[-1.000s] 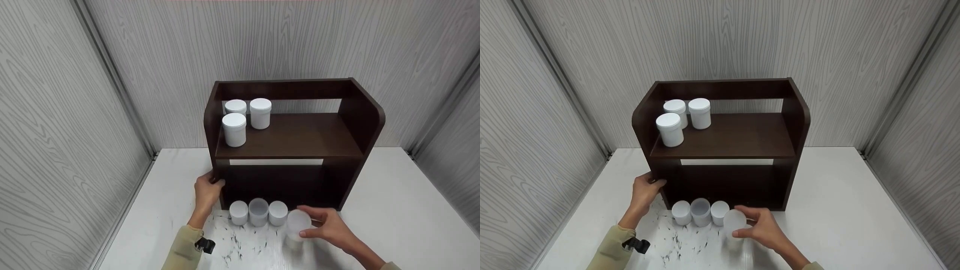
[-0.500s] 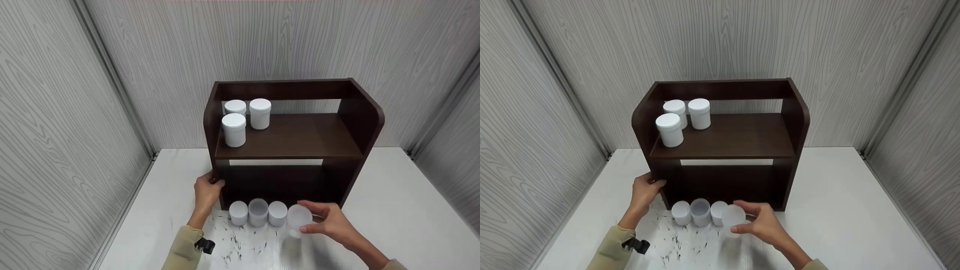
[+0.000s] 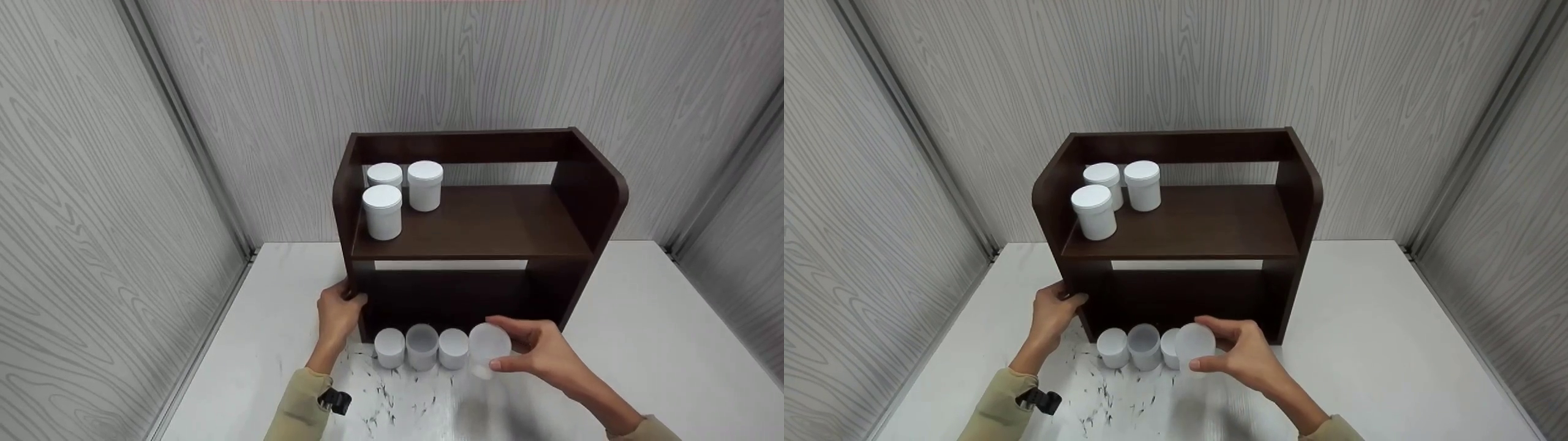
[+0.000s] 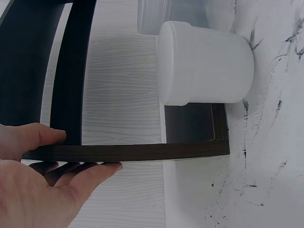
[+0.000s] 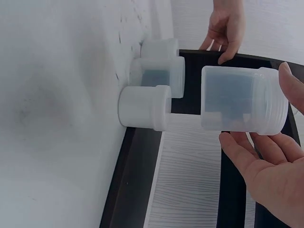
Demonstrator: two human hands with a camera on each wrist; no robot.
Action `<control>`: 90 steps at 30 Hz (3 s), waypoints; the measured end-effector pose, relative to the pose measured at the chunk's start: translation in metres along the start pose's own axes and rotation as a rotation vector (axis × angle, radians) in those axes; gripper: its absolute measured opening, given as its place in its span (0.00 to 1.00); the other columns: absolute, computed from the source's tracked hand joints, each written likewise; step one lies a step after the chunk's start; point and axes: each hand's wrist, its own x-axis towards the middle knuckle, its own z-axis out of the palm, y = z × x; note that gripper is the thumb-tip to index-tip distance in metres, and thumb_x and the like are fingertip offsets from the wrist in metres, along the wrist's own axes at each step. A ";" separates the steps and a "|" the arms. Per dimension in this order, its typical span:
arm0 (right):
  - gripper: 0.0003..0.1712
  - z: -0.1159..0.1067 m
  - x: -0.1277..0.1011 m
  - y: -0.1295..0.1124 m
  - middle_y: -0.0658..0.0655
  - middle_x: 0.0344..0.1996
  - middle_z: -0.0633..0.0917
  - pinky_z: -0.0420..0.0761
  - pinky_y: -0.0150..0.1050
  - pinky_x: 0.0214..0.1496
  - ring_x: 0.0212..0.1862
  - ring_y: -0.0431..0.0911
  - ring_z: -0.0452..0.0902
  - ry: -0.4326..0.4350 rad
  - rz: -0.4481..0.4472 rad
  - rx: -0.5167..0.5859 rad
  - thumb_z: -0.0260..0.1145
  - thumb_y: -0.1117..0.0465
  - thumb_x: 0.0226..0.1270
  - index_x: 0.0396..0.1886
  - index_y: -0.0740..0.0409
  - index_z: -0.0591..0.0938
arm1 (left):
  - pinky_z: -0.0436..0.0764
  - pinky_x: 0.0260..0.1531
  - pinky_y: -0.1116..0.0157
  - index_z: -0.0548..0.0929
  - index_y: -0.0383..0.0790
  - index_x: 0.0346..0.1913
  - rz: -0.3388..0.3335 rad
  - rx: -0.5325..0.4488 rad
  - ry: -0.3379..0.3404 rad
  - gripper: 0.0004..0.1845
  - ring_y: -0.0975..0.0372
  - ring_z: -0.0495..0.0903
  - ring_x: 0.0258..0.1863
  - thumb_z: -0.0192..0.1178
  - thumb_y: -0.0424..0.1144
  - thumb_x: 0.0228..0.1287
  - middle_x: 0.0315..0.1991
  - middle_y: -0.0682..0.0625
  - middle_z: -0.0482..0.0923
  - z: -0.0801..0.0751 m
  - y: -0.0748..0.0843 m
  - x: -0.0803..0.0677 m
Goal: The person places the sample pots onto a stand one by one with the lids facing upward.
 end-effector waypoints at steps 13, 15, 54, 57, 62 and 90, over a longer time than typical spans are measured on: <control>0.45 0.001 0.004 -0.030 0.70 0.61 0.83 0.87 0.42 0.51 0.55 0.53 0.87 -0.020 -0.029 -0.004 0.83 0.71 0.53 0.71 0.75 0.74 | 0.85 0.50 0.52 0.79 0.20 0.64 0.027 -0.006 -0.013 0.26 0.44 0.85 0.55 0.63 0.29 0.64 0.55 0.30 0.84 0.000 -0.001 0.001; 0.44 0.002 0.004 -0.036 0.70 0.62 0.82 0.87 0.42 0.50 0.55 0.53 0.87 -0.024 -0.034 0.002 0.82 0.71 0.54 0.71 0.75 0.74 | 0.85 0.50 0.52 0.78 0.20 0.64 0.023 -0.005 -0.013 0.26 0.44 0.85 0.55 0.63 0.29 0.64 0.55 0.30 0.84 0.000 -0.002 0.001; 0.41 0.005 0.069 -0.134 0.61 0.54 0.89 0.86 0.39 0.49 0.48 0.51 0.89 0.154 -0.121 -0.082 0.85 0.69 0.49 0.66 0.66 0.82 | 0.84 0.53 0.51 0.77 0.20 0.66 -0.005 -0.012 -0.007 0.28 0.44 0.84 0.58 0.63 0.29 0.62 0.57 0.30 0.83 0.001 -0.001 0.003; 0.40 0.004 0.078 -0.139 0.60 0.52 0.90 0.86 0.39 0.49 0.48 0.50 0.89 0.162 -0.121 -0.072 0.85 0.69 0.50 0.66 0.64 0.83 | 0.84 0.53 0.51 0.77 0.20 0.66 -0.003 -0.011 -0.006 0.28 0.44 0.84 0.57 0.63 0.29 0.63 0.57 0.30 0.83 0.001 -0.002 0.003; 0.41 0.003 0.093 -0.145 0.60 0.51 0.90 0.87 0.41 0.50 0.49 0.50 0.89 0.157 -0.126 -0.039 0.85 0.68 0.51 0.68 0.65 0.82 | 0.84 0.54 0.51 0.76 0.18 0.66 0.000 -0.014 -0.018 0.28 0.42 0.83 0.58 0.63 0.28 0.64 0.58 0.28 0.82 0.001 -0.002 0.001; 0.40 0.009 0.177 -0.141 0.57 0.60 0.86 0.80 0.41 0.63 0.61 0.47 0.81 0.205 -0.044 -0.052 0.86 0.59 0.54 0.68 0.59 0.83 | 0.85 0.53 0.52 0.76 0.18 0.66 -0.001 -0.035 -0.022 0.27 0.43 0.84 0.58 0.62 0.27 0.65 0.58 0.28 0.82 0.001 -0.001 0.001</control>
